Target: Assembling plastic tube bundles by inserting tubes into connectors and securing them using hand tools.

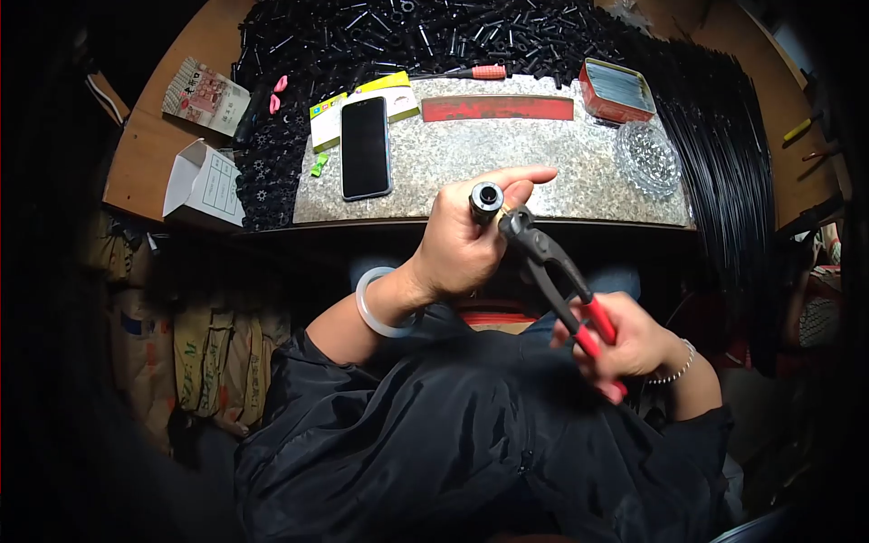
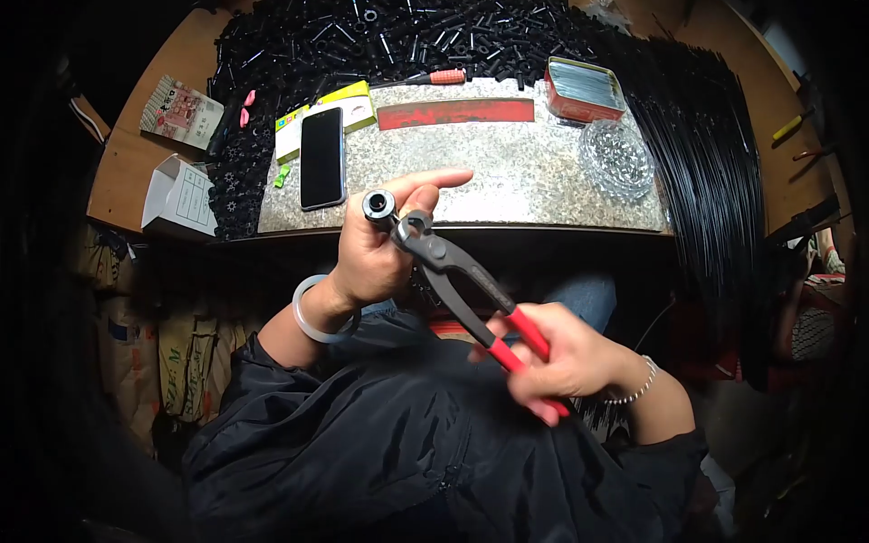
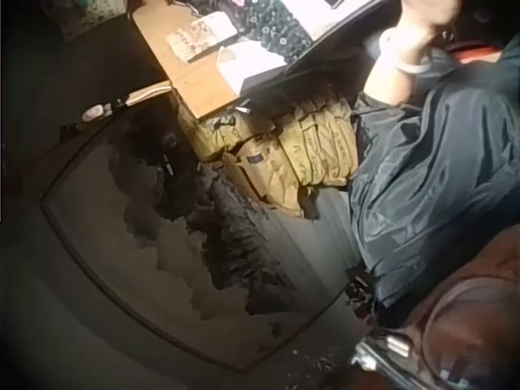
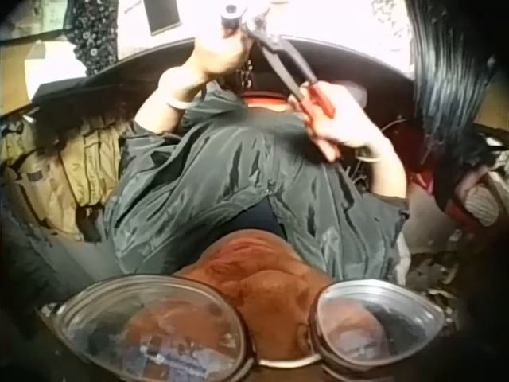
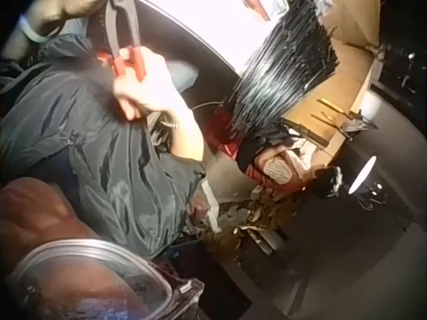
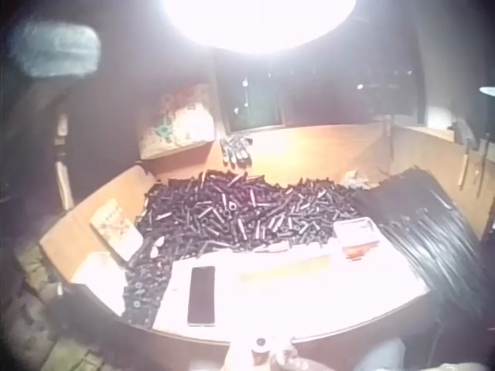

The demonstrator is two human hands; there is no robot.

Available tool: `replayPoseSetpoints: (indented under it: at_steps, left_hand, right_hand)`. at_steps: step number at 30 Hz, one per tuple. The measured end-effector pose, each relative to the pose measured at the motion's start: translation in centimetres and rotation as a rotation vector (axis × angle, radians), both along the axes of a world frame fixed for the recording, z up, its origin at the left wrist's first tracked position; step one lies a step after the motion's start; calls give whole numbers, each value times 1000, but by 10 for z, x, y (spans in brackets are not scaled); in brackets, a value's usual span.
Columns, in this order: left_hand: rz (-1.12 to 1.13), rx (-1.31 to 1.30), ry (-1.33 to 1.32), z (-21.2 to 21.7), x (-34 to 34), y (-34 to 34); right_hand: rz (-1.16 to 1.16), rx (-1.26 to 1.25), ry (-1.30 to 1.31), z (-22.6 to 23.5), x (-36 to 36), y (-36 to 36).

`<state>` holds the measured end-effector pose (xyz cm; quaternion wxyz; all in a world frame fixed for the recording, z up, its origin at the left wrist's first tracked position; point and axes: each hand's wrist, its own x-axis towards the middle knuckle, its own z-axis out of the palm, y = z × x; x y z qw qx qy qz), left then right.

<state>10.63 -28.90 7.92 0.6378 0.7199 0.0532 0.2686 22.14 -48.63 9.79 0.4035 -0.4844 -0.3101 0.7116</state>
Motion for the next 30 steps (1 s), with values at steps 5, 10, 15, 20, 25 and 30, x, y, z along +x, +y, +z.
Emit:
replayPoseSetpoints:
  at_steps: [5,10,15,20,25,30]
  left_hand:
    - [25,-16,-4,-8,3,-1]
    - [78,69,-27,-14,4,-1]
    - [96,39,1,-12,4,-1]
    - [118,65,-28,-18,9,-4]
    - [146,-34,11,-18,11,-4]
    - [184,37,-11,-14,2,3]
  right_hand:
    - [-90,478,-861,-15,-3,9]
    - [-49,420,-770,-6,4,9]
    - [-29,327,-719,4,9,12]
    - [-157,110,-760,-13,7,11]
    - [-436,373,-914,-51,12,20]
    - [-579,125,-1648,-53,124,18]
